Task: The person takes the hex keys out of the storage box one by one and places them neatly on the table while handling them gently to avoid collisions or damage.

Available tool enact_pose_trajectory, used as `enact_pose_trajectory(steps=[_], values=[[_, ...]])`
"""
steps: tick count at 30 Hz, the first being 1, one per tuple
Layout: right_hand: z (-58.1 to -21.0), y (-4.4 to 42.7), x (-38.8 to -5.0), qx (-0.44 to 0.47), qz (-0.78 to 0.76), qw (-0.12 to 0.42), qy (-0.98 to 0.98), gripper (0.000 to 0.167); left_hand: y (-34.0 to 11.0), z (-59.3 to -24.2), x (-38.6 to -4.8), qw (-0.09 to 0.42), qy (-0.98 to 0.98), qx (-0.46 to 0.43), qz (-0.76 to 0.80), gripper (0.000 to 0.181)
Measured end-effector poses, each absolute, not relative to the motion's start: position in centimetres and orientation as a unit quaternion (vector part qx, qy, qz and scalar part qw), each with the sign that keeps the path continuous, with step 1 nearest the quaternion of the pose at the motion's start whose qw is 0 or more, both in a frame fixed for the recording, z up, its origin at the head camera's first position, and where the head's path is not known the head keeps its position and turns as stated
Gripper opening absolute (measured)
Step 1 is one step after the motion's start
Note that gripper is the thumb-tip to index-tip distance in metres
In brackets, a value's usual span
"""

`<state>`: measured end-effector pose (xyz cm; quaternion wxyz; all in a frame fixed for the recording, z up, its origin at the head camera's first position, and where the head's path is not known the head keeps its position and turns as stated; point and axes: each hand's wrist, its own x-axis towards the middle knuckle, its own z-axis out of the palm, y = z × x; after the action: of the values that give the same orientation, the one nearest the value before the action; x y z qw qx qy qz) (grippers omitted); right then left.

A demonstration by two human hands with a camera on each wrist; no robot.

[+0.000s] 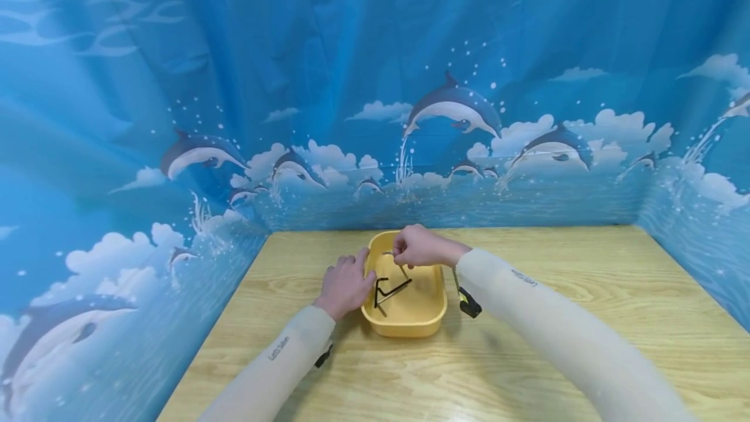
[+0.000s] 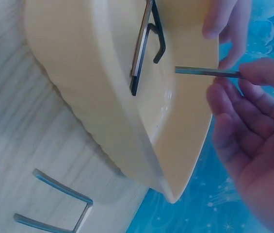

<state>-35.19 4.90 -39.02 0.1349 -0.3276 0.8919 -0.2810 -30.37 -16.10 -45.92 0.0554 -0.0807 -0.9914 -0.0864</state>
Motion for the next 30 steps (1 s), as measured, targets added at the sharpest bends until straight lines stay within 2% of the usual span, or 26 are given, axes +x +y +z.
enact_pose_trajectory(steps=[15, 30], values=[[-38.7, 8.2, -33.0, -0.299, -0.385, 0.089, 0.869, 0.009, -16.1, -46.0, -30.4, 0.058, -0.99, -0.082, -0.098, 0.058], [-38.9, 12.2, -31.4, -0.25, -0.421, 0.034, 0.871, 0.01, -16.2, -46.1, -30.6, 0.057, -0.99, -0.089, -0.094, 0.057]])
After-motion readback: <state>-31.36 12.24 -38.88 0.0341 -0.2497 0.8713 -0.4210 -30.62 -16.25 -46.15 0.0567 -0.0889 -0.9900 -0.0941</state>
